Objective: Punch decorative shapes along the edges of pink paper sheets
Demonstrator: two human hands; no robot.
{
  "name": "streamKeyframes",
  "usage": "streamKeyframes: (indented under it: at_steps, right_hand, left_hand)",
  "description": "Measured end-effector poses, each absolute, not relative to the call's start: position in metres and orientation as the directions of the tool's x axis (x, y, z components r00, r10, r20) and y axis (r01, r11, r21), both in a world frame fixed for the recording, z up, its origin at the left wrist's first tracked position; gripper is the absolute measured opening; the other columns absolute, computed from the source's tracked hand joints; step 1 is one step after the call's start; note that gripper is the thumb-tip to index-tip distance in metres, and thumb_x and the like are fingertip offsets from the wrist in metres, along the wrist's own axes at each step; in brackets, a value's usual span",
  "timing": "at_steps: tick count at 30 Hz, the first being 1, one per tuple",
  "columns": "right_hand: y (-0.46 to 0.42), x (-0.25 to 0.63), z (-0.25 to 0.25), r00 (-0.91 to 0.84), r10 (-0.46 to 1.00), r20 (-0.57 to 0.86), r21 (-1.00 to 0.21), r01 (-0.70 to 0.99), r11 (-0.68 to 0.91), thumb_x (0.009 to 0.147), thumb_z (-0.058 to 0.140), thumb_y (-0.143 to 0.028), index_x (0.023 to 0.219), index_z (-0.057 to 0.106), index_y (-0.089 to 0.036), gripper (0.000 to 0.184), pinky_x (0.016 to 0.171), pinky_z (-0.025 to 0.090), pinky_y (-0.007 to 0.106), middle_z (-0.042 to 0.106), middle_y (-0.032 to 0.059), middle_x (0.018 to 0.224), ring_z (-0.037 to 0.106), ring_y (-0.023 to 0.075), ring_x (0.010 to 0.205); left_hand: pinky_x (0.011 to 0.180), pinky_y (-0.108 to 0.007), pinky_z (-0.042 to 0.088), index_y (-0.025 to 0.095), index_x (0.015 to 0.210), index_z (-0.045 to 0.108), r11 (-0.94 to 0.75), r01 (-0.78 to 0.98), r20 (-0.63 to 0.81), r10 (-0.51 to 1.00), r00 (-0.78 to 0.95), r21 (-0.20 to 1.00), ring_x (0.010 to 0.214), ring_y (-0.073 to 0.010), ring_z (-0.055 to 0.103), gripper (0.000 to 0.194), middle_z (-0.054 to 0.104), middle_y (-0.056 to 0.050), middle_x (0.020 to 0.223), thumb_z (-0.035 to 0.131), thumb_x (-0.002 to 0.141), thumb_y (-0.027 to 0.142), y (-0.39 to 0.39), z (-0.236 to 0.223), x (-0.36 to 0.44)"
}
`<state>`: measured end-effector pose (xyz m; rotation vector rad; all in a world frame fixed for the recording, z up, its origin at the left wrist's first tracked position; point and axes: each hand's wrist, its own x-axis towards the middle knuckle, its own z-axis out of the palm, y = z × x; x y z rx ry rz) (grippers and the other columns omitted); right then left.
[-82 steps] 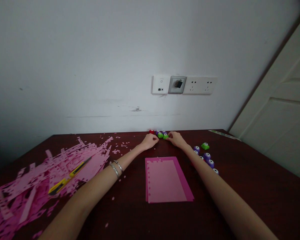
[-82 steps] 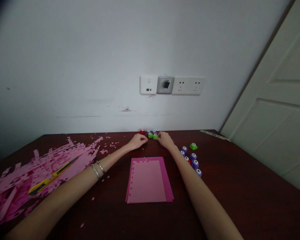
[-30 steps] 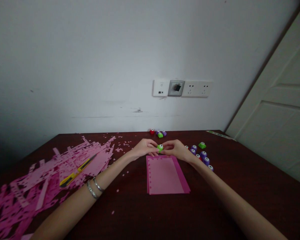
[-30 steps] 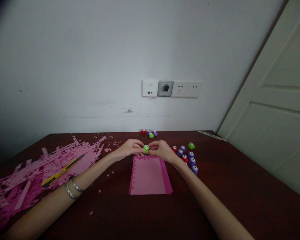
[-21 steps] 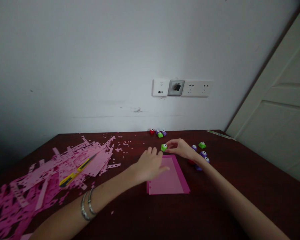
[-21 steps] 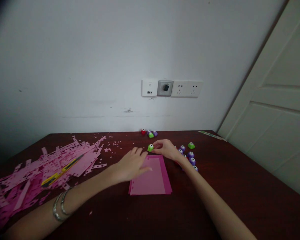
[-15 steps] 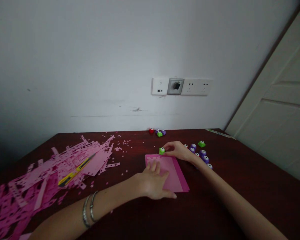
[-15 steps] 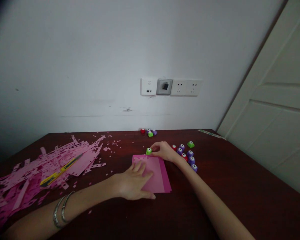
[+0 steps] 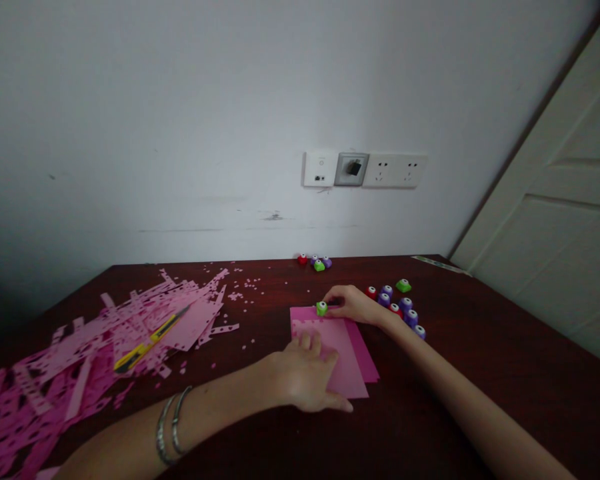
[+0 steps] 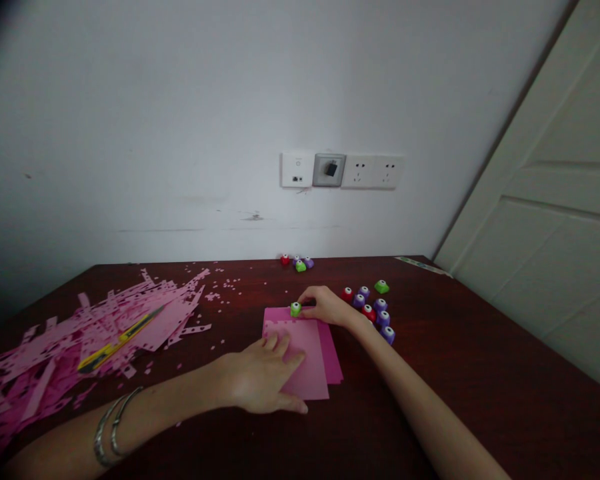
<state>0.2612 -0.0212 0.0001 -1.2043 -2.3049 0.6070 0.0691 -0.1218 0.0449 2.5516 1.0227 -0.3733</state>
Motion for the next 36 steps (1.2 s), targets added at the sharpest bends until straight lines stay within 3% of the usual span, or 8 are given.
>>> streamKeyframes:
  at_steps: [3, 6, 8, 10, 17, 28, 36]
  right_hand:
    - [-0.021, 0.264, 0.003, -0.498, 0.847, 0.186, -0.560, 0.655, 0.508, 0.068, 0.066, -0.032, 0.088, 0.067, -0.016, 0.025, 0.067, 0.045, 0.026, 0.066, 0.0048, 0.085, 0.059, 0.0158, 0.075]
    - [-0.021, 0.271, 0.012, -0.463, 0.873, 0.153, -0.564, 0.684, 0.462, 0.068, 0.066, -0.035, 0.084, 0.066, -0.015, 0.027, 0.061, 0.045, 0.026, 0.065, 0.0056, 0.080, 0.058, 0.0153, 0.069]
    - [-0.022, 0.275, 0.018, -0.474, 0.878, 0.075, -0.584, 0.693, 0.424, 0.069, 0.064, -0.035, 0.080, 0.066, -0.013, 0.024, 0.057, 0.043, 0.024, 0.065, 0.0054, 0.074, 0.057, 0.0143, 0.064]
    - [-0.024, 0.278, 0.022, -0.503, 0.864, -0.015, -0.592, 0.701, 0.398, 0.070, 0.063, -0.033, 0.077, 0.067, -0.013, 0.022, 0.055, 0.043, 0.024, 0.066, 0.0050, 0.072, 0.057, 0.0142, 0.062]
    - [-0.023, 0.273, 0.014, -0.531, 0.842, -0.095, -0.546, 0.735, 0.402, 0.062, 0.067, -0.027, 0.076, 0.067, -0.015, 0.019, 0.056, 0.041, 0.024, 0.066, 0.0029, 0.071, 0.058, 0.0150, 0.064]
    - [-0.024, 0.270, 0.015, -0.514, 0.845, -0.149, -0.560, 0.748, 0.357, 0.064, 0.064, -0.026, 0.068, 0.065, -0.014, 0.012, 0.050, 0.037, 0.022, 0.063, 0.0013, 0.062, 0.054, 0.0122, 0.056]
    - [-0.023, 0.274, 0.013, -0.508, 0.847, -0.157, -0.582, 0.740, 0.337, 0.064, 0.054, -0.018, 0.066, 0.066, -0.013, 0.013, 0.049, 0.036, 0.021, 0.062, 0.0006, 0.059, 0.051, 0.0114, 0.055]
  left_hand:
    - [0.094, -0.055, 0.028, 0.009, 0.124, 0.047, -0.696, 0.675, -0.270, 0.620, 0.737, 0.244, 0.123, -0.0434, 0.030, 0.073, 0.037, -0.027, 0.132, 0.046, 0.074, 0.063, -0.112, 0.040, 0.069]
    - [0.085, -0.048, 0.038, 0.011, 0.103, 0.062, -0.696, 0.686, -0.115, 0.679, 0.725, 0.212, 0.104, -0.0361, 0.050, 0.043, 0.056, -0.022, 0.111, 0.051, 0.078, 0.044, -0.089, 0.037, 0.067]
    - [0.075, -0.041, 0.043, 0.013, 0.091, 0.065, -0.660, 0.726, -0.022, 0.737, 0.676, 0.194, 0.092, -0.0301, 0.055, 0.027, 0.060, -0.017, 0.098, 0.054, 0.076, 0.031, -0.071, 0.036, 0.064]
    - [0.067, -0.036, 0.044, 0.016, 0.084, 0.066, -0.635, 0.739, -0.012, 0.756, 0.654, 0.224, 0.084, -0.0272, 0.056, 0.020, 0.061, -0.014, 0.088, 0.058, 0.071, 0.030, -0.054, 0.033, 0.060]
    - [0.056, -0.030, 0.040, 0.016, 0.081, 0.063, -0.608, 0.741, -0.085, 0.754, 0.651, 0.286, 0.073, -0.0243, 0.056, 0.031, 0.062, -0.011, 0.083, 0.071, 0.059, 0.036, -0.026, 0.018, 0.050]
    - [0.052, -0.023, 0.034, 0.015, 0.059, 0.065, -0.552, 0.673, -0.155, 0.705, 0.692, 0.491, 0.052, -0.0109, 0.050, 0.009, 0.059, 0.000, 0.054, 0.066, 0.061, 0.024, -0.006, 0.010, 0.043]
    - [0.049, -0.021, 0.031, 0.015, 0.060, 0.068, -0.463, 0.692, -0.222, 0.719, 0.659, 0.554, 0.051, -0.0102, 0.048, 0.013, 0.060, 0.000, 0.053, 0.066, 0.058, 0.027, 0.004, 0.013, 0.033]
